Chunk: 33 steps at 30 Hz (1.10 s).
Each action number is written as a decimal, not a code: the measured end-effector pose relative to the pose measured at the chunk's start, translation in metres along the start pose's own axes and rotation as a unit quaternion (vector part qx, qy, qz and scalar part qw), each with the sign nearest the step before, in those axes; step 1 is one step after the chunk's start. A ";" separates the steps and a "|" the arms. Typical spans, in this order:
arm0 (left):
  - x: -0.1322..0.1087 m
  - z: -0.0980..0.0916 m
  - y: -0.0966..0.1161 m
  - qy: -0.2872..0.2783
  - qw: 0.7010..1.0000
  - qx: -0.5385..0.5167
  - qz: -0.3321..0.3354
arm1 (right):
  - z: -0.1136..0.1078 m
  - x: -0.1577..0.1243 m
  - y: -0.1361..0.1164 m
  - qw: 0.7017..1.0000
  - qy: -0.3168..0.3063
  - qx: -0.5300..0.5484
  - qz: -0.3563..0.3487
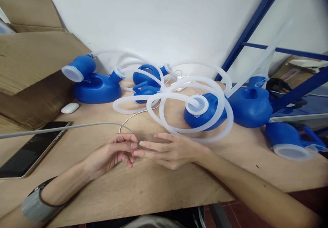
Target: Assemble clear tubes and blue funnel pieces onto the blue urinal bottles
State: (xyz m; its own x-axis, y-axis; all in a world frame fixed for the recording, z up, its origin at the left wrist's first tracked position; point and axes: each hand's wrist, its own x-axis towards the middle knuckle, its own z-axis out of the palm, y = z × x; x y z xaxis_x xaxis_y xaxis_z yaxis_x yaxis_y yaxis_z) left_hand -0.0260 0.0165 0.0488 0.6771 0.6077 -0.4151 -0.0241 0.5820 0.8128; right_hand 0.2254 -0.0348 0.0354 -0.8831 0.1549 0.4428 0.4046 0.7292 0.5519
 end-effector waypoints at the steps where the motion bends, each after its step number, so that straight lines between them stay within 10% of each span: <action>1: 0.000 0.000 0.000 -0.002 1.000 0.008 -0.004 | 0.000 0.000 0.000 1.000 -0.001 0.003 -0.004; 33: 0.001 -0.003 -0.005 -0.004 0.980 0.197 -0.017 | 0.008 -0.003 -0.006 0.998 -0.027 0.004 -0.056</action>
State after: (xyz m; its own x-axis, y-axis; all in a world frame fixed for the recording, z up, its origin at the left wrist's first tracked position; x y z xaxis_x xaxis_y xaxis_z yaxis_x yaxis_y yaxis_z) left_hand -0.0271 0.0158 0.0426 0.6784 0.5859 -0.4433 0.2843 0.3470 0.8937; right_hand 0.2239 -0.0339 0.0249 -0.9346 0.1080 0.3388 0.3007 0.7488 0.5907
